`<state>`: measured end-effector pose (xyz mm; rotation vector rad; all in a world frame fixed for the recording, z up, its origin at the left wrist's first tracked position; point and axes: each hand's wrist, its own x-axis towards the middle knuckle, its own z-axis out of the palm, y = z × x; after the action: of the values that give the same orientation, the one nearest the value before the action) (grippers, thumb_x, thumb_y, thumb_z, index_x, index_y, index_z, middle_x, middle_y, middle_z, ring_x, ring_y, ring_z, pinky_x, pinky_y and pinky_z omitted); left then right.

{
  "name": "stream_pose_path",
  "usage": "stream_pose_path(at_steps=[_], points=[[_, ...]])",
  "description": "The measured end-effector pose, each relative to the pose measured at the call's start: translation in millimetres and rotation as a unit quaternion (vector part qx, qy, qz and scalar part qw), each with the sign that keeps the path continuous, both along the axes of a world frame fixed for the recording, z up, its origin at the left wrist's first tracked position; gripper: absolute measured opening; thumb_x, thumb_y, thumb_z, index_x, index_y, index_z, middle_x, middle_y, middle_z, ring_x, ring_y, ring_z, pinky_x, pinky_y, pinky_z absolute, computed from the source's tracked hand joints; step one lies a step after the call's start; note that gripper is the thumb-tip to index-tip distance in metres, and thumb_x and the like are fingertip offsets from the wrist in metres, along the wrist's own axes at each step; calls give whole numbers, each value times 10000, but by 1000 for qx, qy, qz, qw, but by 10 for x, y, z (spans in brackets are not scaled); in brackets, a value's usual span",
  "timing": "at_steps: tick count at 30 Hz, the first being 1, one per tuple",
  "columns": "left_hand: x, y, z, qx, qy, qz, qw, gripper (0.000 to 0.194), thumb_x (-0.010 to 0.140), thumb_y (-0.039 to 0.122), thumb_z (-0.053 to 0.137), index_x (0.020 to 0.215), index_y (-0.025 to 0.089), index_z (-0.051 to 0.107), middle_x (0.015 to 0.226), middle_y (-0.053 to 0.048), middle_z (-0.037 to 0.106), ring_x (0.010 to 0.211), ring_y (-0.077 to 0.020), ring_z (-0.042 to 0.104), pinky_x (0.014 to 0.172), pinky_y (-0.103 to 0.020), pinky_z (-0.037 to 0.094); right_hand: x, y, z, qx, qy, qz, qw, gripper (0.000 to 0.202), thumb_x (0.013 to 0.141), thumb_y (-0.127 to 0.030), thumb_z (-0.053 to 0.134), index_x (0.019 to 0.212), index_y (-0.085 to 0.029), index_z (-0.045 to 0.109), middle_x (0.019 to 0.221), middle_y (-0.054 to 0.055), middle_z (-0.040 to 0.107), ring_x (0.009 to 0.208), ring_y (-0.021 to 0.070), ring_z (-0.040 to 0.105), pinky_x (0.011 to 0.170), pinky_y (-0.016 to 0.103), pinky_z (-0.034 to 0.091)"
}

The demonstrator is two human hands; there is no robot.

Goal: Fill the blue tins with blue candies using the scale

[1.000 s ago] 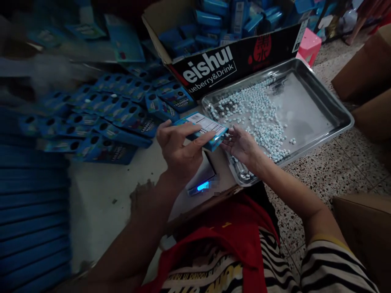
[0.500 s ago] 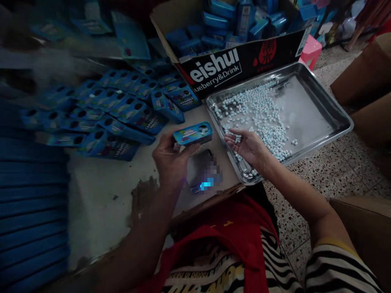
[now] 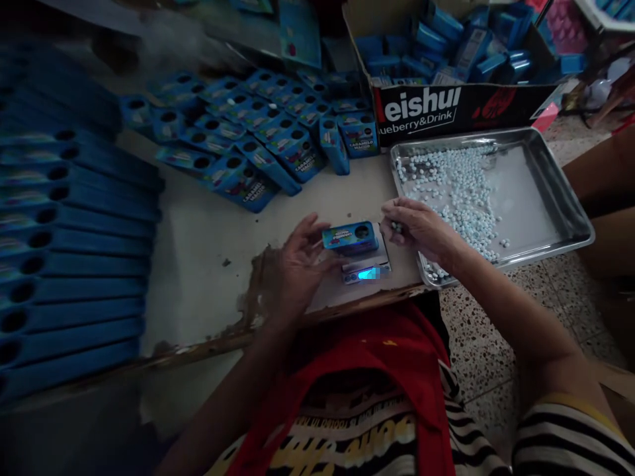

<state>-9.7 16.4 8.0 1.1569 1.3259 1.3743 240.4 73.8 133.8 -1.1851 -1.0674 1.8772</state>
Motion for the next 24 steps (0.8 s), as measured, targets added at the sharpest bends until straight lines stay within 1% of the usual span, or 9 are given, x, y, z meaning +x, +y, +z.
stream_pose_path(at_steps=[2, 4, 7, 10, 14, 17, 20, 22, 24], points=[[-231, -95, 97, 10, 54, 12, 998, 777, 737, 432, 1020, 1449, 278, 750, 1344, -101, 819, 1311, -294, 785, 1209, -491, 634, 85, -11, 33, 4, -18, 2, 1000, 263, 1004, -341, 851, 894, -201, 657, 677, -10, 643, 546, 82, 453, 516, 217, 358], [-492, -230, 194, 9, 114, 46, 992, 631, 779, 371, 979, 1371, 252, 796, 1219, -82, 846, 1189, -275, 822, 1170, -495, 666, 202, -21, 43, 5, -45, -17, 999, 261, 984, -364, 883, 922, -181, 708, 679, -9, 639, 528, 75, 426, 475, 220, 307], [-826, -449, 297, 6, 153, 129, 980, 511, 759, 319, 947, 1248, 209, 847, 1071, -62, 864, 1029, -256, 841, 1084, -484, 712, 343, -25, 53, 4, -91, -54, 994, 270, 968, -391, 909, 954, -167, 760, 681, -3, 637, 517, 74, 421, 440, 229, 274], [-1012, -606, 347, -1, 158, 199, 967, 473, 717, 323, 937, 1165, 186, 874, 1014, -75, 870, 969, -277, 846, 1026, -500, 733, 369, 6, 91, -2, -110, -59, 992, 236, 988, -369, 892, 963, -164, 778, 672, -6, 632, 521, 79, 452, 443, 220, 327], [-1050, -650, 377, 7, 181, 207, 962, 479, 727, 364, 927, 1166, 179, 879, 1041, -101, 870, 994, -329, 855, 1028, -574, 729, 249, 112, 189, -32, -72, -55, 995, 159, 1038, -297, 822, 953, -177, 762, 749, -1, 675, 596, 83, 556, 536, 187, 487], [-986, -611, 410, 32, 174, 191, 966, 451, 738, 343, 922, 1157, 188, 862, 1027, -84, 861, 968, -318, 852, 1015, -567, 732, 122, 157, 274, -38, -51, -30, 998, 159, 1014, -306, 855, 959, -202, 747, 824, -4, 705, 671, 99, 620, 616, 202, 560], [-907, -578, 463, 28, 160, 164, 973, 391, 805, 328, 920, 1175, 235, 835, 1023, -48, 846, 1018, -307, 849, 1075, -558, 715, 19, 131, 348, -12, -58, 1, 998, 178, 965, -277, 911, 992, -206, 750, 876, 1, 727, 721, 107, 651, 649, 208, 565], [-868, -564, 487, 4, 158, 139, 978, 342, 876, 322, 894, 1208, 275, 823, 1057, -32, 840, 1093, -305, 846, 1141, -555, 689, -25, 99, 382, 8, -66, 20, 998, 162, 979, -263, 898, 1011, -183, 761, 874, 9, 727, 709, 95, 638, 645, 198, 547], [-846, -548, 483, 3, 161, 124, 979, 360, 884, 320, 888, 1236, 286, 821, 1081, -28, 843, 1099, -294, 845, 1136, -528, 694, -48, 77, 396, 31, -80, 43, 995, 154, 1014, -278, 870, 1018, -163, 767, 819, 6, 708, 650, 83, 590, 595, 193, 506]])
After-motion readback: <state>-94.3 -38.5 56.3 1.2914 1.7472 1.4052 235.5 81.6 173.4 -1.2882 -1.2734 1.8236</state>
